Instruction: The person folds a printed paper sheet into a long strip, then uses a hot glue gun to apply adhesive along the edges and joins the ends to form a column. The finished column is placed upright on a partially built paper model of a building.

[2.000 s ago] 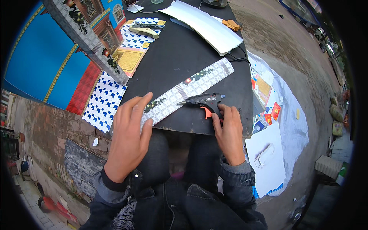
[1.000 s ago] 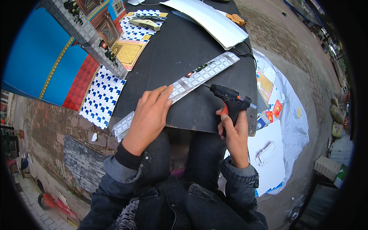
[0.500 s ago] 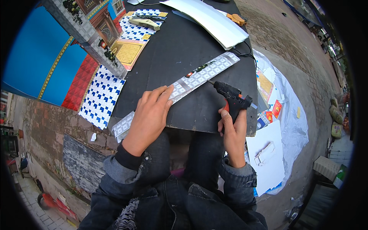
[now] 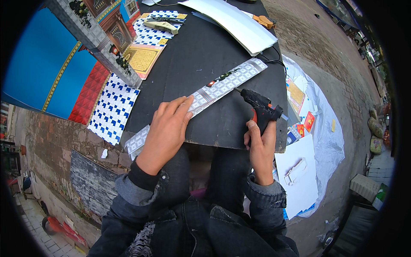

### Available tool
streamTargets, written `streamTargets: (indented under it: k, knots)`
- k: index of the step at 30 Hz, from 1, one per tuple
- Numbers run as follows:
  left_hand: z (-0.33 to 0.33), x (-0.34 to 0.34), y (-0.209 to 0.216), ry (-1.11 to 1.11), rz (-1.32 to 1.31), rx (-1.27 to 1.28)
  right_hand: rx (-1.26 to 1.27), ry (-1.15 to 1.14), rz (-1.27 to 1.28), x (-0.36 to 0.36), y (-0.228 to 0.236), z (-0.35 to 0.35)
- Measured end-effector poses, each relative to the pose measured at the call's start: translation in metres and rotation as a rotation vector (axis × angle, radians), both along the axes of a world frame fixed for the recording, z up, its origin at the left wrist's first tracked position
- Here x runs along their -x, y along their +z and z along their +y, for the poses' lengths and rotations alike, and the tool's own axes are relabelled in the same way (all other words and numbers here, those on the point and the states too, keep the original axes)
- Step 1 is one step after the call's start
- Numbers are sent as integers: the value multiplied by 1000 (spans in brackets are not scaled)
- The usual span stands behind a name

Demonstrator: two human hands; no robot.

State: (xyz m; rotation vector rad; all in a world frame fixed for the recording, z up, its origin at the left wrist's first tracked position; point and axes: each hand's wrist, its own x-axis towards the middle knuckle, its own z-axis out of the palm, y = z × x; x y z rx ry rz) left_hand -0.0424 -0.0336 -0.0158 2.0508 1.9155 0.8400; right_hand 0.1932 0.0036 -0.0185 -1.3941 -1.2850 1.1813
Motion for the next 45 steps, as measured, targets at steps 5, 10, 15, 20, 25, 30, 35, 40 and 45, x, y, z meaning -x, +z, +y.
streamTargets:
  k: [5,10,15,20,25,30,35,40,45]
  knots:
    - [0,0,-1,-1,-7,-11,-6,10,-7,0,-1,-1]
    - [0,-1,-1,-1,-2,-9,-4,36,-23,1,-1,-5]
    - [-1,-1,-1,3,-15,1,25,57,-24,2,1,-11]
    - [-1,-1,-1,1,-15,-1,3,100,-48,3,1,-17]
    - [-1,-2,-1,5,-9,4,3,122,-69,6,1,-22]
    - [-2,-2,-1,5,-7,4,-16,148,-92,8,1,-28]
    - [-2,-3,-2,15,5,7,-27,208,-160,11,0,-35]
    - [-3,-4,-3,14,-1,9,-68,248,-165,13,-4,-41]
    - [-4,-5,-2,10,1,21,-158,260,-209,16,-12,-45]
